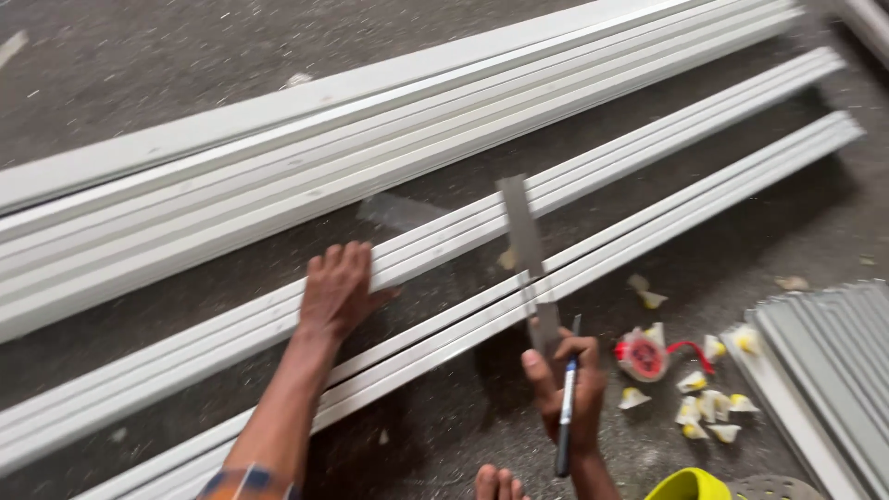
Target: The person measures white metal frames with a tape measure and marks them with a pen. After aligning the frames, the person uses a metal template to mark lines across the surfaces with the pen.
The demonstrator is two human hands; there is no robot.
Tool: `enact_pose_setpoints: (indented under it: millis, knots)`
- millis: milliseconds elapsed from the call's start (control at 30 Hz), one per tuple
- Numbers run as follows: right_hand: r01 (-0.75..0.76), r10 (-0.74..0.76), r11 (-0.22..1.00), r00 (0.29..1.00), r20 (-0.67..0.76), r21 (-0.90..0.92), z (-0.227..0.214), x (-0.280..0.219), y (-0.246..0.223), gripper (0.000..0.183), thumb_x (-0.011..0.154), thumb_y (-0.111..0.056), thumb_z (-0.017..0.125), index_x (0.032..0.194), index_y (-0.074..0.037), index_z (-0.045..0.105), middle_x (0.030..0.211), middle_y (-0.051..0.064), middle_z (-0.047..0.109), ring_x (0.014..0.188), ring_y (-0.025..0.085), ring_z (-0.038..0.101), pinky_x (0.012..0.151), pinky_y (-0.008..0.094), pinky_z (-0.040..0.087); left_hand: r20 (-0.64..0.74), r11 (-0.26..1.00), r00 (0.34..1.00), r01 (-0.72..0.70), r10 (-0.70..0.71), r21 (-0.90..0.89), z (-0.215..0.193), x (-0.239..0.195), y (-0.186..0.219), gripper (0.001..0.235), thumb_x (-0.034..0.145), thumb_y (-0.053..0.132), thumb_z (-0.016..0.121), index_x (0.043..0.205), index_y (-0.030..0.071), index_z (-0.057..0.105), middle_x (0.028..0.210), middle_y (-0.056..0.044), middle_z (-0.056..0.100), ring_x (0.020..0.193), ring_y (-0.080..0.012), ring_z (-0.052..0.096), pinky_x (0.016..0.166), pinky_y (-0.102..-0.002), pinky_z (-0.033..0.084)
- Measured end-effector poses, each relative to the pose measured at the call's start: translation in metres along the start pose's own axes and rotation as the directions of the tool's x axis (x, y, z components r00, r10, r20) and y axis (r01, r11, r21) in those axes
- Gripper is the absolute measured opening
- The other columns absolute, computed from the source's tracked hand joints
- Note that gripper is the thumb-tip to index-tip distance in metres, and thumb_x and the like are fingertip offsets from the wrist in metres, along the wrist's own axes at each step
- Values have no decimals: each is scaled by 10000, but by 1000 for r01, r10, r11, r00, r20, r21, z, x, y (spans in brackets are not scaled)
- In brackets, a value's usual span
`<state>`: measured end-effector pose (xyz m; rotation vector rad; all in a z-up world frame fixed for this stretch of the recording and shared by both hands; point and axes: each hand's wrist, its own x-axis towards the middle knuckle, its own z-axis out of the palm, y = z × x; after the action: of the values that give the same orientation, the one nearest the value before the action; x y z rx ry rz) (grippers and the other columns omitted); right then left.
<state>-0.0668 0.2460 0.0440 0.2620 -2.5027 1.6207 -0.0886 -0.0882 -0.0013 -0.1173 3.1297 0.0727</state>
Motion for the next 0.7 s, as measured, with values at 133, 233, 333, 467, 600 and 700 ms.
enact_pose_setpoints:
  millis: [133, 233, 333, 467, 600, 700]
  knots:
    - [-259, 258, 966, 961, 101, 1, -1, -2, 12, 361, 831, -355, 694, 888, -119, 427, 1174, 181, 754, 579, 208, 603, 485, 336, 541, 17, 1000, 1000, 10, -11, 21, -11, -3, 0, 797, 732, 745, 709, 1110, 58, 566, 922, -73, 626, 805, -206, 571, 698, -383, 470]
    - [-214, 211, 976, 972, 104, 26, -2, 2, 4, 369, 847, -365, 698, 886, -121, 424, 1179, 208, 744, 647, 204, 641, 537, 325, 570, 8, 1000, 1000, 5, -5, 29, -8, -4, -5, 790, 734, 748, 689, 1101, 61, 561, 892, -65, 624, 765, -197, 563, 678, -376, 471]
    - [-186, 175, 978, 978, 109, 94, -2, 4, 3, 377, 854, -364, 704, 880, -118, 419, 1193, 228, 712, 750, 193, 722, 630, 329, 643, 28, 999, 1000, 0, -1, 49, -5, -7, -14, 793, 745, 755, 667, 1110, 59, 552, 887, -67, 623, 745, -196, 562, 663, -367, 479]
    - [-205, 192, 973, 974, 120, 106, 0, 5, -2, 377, 847, -321, 729, 870, -102, 423, 1183, 248, 717, 803, 208, 722, 680, 361, 617, 101, 998, 994, 24, -30, 63, -5, -18, -22, 802, 771, 770, 636, 1158, 74, 545, 900, -65, 618, 755, -195, 569, 675, -361, 494]
    - [-222, 209, 972, 966, 150, 75, 7, 2, 2, 361, 820, -302, 736, 881, -108, 438, 1153, 214, 723, 771, 183, 721, 659, 322, 625, 108, 996, 991, 80, -84, 36, -5, -21, -23, 818, 762, 762, 638, 1196, 75, 549, 958, -78, 628, 817, -204, 583, 725, -382, 496]
    - [-57, 56, 998, 988, 146, 6, 8, 0, 16, 331, 835, -227, 767, 911, -81, 479, 1122, 235, 718, 797, 202, 608, 717, 319, 520, -118, 996, 991, 60, -68, -66, -17, -38, -39, 967, 675, 786, 625, 1286, 42, 540, 1124, -148, 663, 970, -280, 628, 839, -468, 496]
